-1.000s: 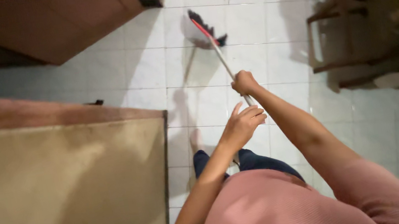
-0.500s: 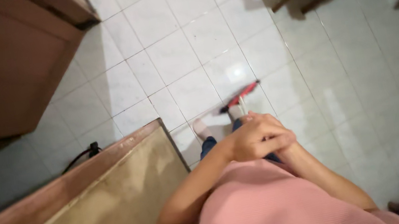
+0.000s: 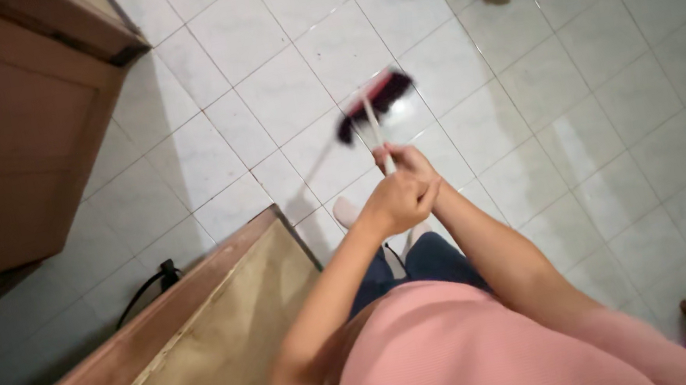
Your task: The person sweeps a tiled floor using a broom, moving debris along the edges of the walls and around the legs of dining furniture.
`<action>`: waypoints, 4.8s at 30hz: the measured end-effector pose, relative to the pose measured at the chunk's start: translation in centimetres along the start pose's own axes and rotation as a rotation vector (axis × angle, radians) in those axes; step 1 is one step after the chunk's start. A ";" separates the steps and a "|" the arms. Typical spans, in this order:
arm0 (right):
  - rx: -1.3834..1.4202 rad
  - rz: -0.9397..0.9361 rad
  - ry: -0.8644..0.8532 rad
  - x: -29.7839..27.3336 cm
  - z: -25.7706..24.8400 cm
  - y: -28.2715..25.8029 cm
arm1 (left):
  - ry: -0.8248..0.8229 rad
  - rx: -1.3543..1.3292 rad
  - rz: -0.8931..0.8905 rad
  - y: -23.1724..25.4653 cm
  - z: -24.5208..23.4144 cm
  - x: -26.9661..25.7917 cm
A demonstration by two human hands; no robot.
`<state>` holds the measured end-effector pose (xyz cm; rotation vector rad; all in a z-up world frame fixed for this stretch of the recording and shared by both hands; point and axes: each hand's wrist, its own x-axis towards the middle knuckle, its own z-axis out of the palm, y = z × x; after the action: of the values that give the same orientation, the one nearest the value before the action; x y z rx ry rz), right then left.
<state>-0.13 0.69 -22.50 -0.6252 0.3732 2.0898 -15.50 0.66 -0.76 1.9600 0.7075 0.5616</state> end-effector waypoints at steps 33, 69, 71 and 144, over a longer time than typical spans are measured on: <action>-0.215 -0.164 0.358 -3.4 -0.4 -23.5 | -0.141 0.108 -0.019 -4.9 9.6 23.4; -0.712 -0.185 0.545 3.9 4.7 -35.8 | 0.114 0.667 0.215 -5.1 8.9 35.0; -0.589 -0.139 0.390 6.1 6.7 -35.8 | 0.078 0.625 0.219 -6.0 8.5 35.1; -2.264 0.631 -0.007 31.2 48.9 -28.2 | 0.221 -0.149 -0.063 -9.6 -34.5 39.7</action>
<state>-5.60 61.02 -0.39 -1.7313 -2.3982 2.1711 -11.08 52.83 9.95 1.7479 0.8366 0.7786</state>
